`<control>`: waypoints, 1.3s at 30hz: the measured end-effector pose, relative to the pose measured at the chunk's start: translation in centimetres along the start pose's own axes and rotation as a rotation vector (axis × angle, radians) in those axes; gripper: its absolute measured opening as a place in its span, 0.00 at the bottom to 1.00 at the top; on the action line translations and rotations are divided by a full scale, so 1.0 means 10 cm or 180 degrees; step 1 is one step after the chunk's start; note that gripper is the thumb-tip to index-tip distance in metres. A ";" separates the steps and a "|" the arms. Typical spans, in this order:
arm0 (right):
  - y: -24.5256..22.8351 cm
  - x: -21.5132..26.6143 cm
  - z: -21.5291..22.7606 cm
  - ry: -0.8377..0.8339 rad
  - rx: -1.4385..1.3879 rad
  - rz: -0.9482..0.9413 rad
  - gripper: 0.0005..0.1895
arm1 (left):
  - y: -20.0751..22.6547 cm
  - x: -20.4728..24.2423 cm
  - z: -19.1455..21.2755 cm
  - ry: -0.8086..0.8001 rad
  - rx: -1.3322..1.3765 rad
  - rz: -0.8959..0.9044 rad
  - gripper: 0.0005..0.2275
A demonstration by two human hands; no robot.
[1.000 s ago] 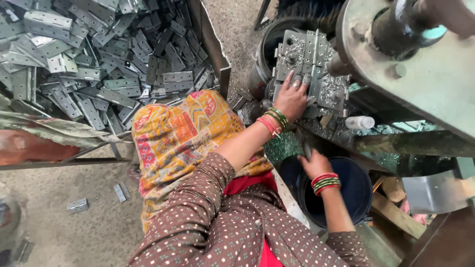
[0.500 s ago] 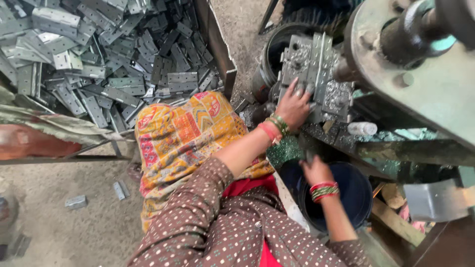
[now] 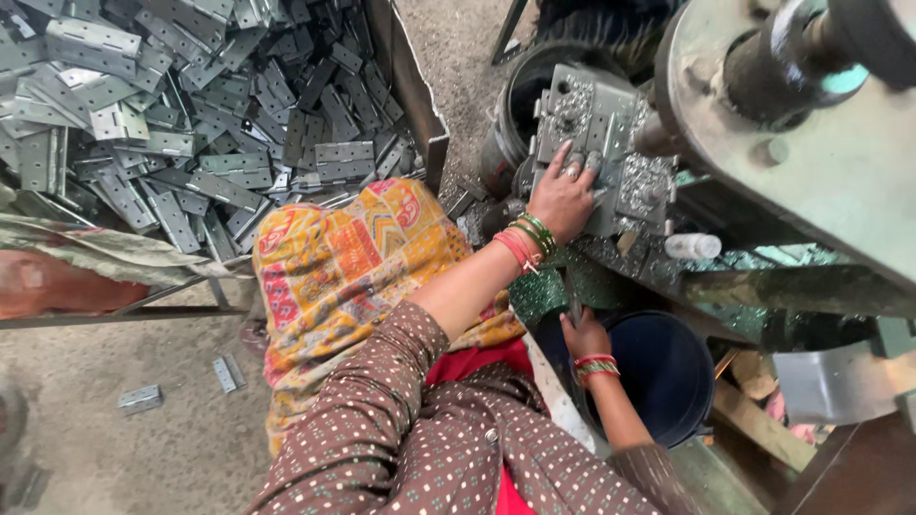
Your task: The person repeatedly picks up metal brackets from a nearby bin, places them into a press machine, and operates the lever to process them. The person then removes the processed brackets and returns them to the bin.
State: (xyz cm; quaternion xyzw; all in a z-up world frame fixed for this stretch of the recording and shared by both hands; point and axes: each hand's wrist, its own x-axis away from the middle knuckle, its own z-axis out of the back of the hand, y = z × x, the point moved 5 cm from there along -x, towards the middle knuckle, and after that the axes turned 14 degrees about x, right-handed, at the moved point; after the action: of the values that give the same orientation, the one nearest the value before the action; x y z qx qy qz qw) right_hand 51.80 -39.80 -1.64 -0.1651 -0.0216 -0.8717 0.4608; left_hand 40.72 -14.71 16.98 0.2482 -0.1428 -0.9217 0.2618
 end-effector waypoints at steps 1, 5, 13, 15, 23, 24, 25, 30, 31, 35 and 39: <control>0.06 -0.03 0.14 -0.0232 0.0144 -0.0035 0.28 | -0.03 -0.04 -0.01 -0.0081 -0.0016 0.0029 0.13; 0.07 0.05 0.43 -0.0359 0.0661 0.0239 0.29 | -0.09 -0.12 -0.08 -0.0210 -0.0181 0.0146 0.13; -0.12 0.12 -0.31 0.0522 -0.0047 0.0017 0.24 | -0.13 -0.22 -0.12 -0.0201 -0.0163 0.0142 0.13; -0.13 0.18 -0.31 0.0482 -0.0046 0.0031 0.25 | -0.14 -0.18 -0.13 -0.0346 -0.0097 0.0169 0.13; -0.22 0.43 1.11 0.1233 -0.0400 0.0023 0.18 | 0.14 0.15 0.09 -0.0657 -0.0097 -0.0188 0.12; -0.23 0.46 1.26 0.1470 -0.0788 -0.0059 0.17 | 0.26 0.27 0.09 -0.0800 -0.0203 -0.0260 0.12; -0.24 0.49 1.38 0.1694 -0.1180 -0.0147 0.15 | 0.39 0.43 0.12 -0.0666 -0.0166 -0.0238 0.12; -0.44 0.55 1.47 0.1665 -0.1088 0.0112 0.13 | 0.57 0.80 0.41 0.0724 -0.0168 -0.0584 0.12; -0.43 0.56 1.47 0.1667 -0.1078 0.0150 0.13 | 0.58 0.79 0.42 0.0661 -0.0042 -0.0748 0.11; -0.42 0.55 1.56 0.2096 -0.0646 0.0337 0.12 | 0.62 0.53 0.55 0.0345 0.0564 -0.0831 0.08; -0.36 0.53 1.46 0.1845 -0.1141 -0.0085 0.12 | 0.69 0.42 0.74 0.1147 0.0568 -0.0951 0.03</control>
State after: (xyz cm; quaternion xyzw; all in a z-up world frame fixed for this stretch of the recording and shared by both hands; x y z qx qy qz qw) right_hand 50.02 -39.13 14.14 0.0115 0.2617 -0.8783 0.4000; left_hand 36.52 -21.75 24.29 0.4491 -0.1364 -0.8747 0.1209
